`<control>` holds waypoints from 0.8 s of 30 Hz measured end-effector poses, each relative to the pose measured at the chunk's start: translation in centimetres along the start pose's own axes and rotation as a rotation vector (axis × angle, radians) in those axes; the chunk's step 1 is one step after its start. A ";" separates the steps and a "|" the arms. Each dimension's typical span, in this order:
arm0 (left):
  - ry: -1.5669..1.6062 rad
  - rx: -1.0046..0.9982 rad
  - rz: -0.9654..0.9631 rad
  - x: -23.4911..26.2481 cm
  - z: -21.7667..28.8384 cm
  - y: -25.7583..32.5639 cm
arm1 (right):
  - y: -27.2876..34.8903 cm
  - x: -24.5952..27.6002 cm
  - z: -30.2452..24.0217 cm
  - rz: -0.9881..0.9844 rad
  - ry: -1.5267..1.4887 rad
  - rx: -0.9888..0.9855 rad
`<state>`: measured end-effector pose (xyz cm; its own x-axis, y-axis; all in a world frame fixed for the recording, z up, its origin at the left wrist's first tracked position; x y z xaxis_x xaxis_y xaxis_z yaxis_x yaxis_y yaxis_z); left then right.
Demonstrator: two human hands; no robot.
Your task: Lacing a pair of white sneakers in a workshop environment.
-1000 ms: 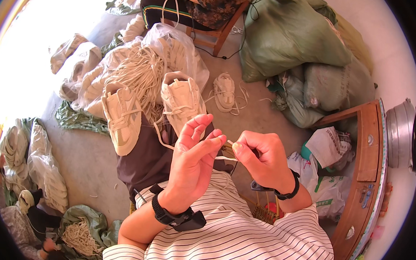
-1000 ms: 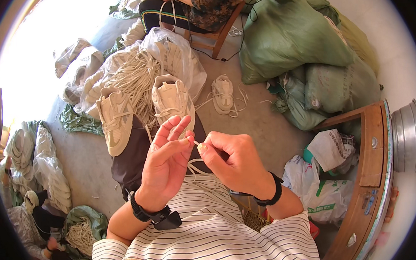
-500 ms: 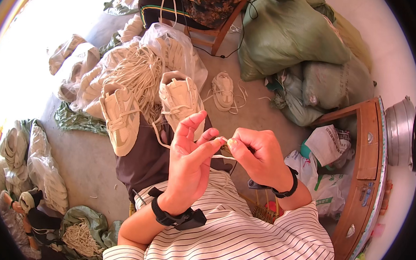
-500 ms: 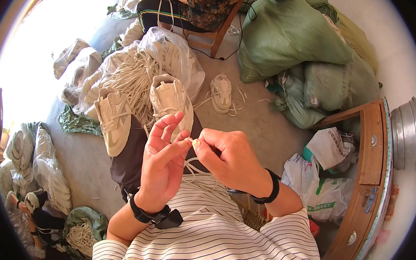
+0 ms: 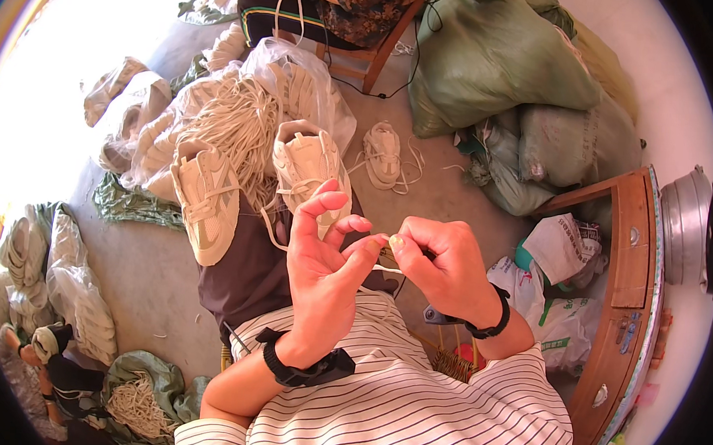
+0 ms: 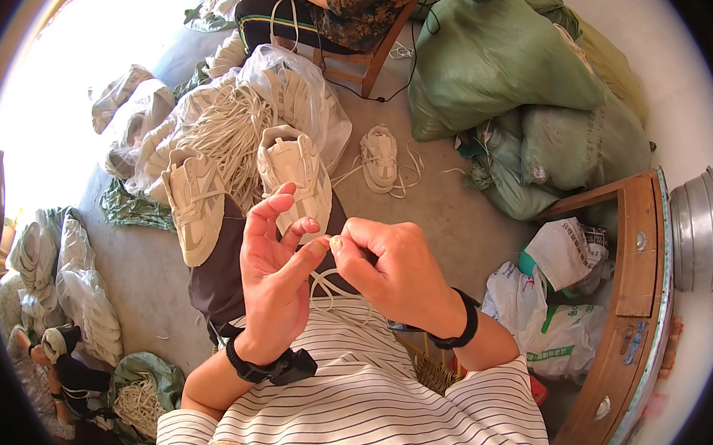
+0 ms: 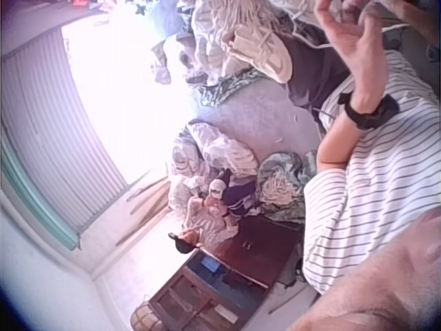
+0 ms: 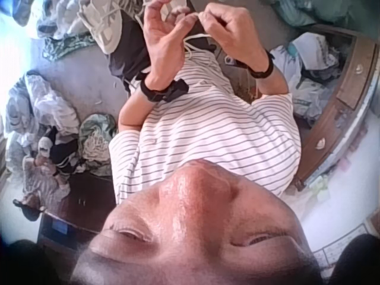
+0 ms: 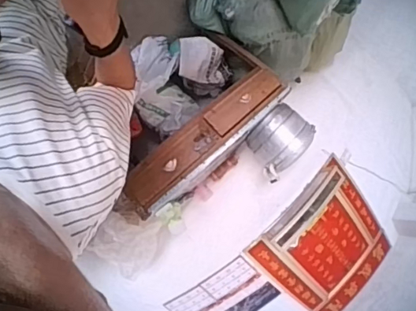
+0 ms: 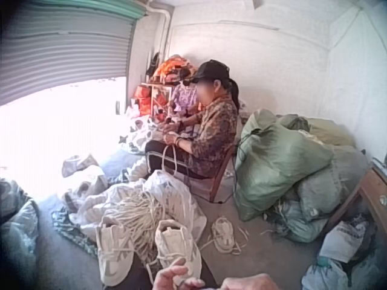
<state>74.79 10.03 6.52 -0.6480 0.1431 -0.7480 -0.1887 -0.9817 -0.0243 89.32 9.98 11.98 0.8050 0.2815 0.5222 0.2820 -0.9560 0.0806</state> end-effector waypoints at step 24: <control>0.027 0.018 0.012 -0.7 -0.1 -0.1 | 0.2 0.4 1.1 0.008 -0.119 -0.041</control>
<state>75.32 9.98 6.97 -0.6304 0.1281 -0.7656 -0.1949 -0.9808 -0.0036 90.33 9.97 11.27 0.8642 0.2790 0.4187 0.2554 -0.9602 0.1127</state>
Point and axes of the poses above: each hand's wrist, its own y-axis away from the middle knuckle, its own x-axis out of the back of the hand, z = x × y, the point moved 1 cm from there along -y, towards the middle knuckle, and after that the axes turned 6 degrees about -z, right-handed, at the moved point
